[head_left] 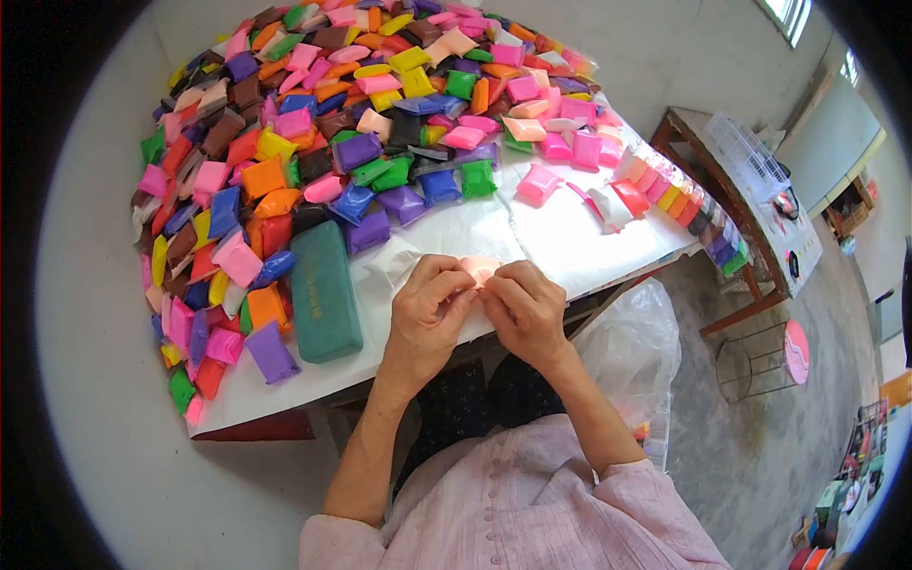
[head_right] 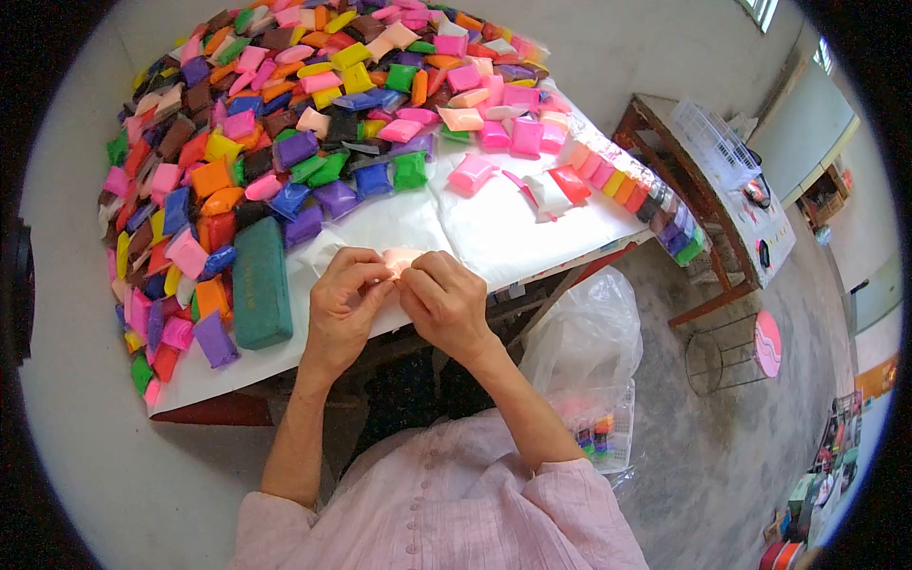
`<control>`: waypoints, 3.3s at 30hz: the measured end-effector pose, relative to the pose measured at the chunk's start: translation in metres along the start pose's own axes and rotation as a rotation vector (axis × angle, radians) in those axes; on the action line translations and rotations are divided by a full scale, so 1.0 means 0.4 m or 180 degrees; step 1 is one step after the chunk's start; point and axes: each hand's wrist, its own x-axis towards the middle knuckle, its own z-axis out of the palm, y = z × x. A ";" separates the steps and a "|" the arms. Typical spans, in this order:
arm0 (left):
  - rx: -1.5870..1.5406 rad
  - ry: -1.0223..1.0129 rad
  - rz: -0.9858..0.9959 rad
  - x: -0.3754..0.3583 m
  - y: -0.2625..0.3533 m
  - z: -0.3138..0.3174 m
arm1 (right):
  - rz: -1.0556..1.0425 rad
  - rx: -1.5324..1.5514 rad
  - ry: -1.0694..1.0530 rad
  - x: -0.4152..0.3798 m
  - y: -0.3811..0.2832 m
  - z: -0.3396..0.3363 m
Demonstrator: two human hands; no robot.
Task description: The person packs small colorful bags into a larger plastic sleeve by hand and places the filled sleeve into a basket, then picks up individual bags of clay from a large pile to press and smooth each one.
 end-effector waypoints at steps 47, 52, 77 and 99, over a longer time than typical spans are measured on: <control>-0.0025 0.0212 -0.0059 -0.003 -0.003 -0.008 | 0.2245 0.1835 -0.0442 0.011 -0.061 -0.070; 0.0128 0.0132 -0.0045 -0.007 -0.015 -0.005 | 0.2345 0.1653 -0.0201 0.005 -0.062 -0.028; -0.1229 -0.0133 -0.1011 -0.004 -0.022 -0.032 | 0.2972 0.2609 -0.0337 0.050 -0.058 -0.026; -0.1128 -0.0266 -0.1116 0.003 -0.007 -0.038 | 0.2717 0.2539 -0.0288 0.035 -0.042 -0.018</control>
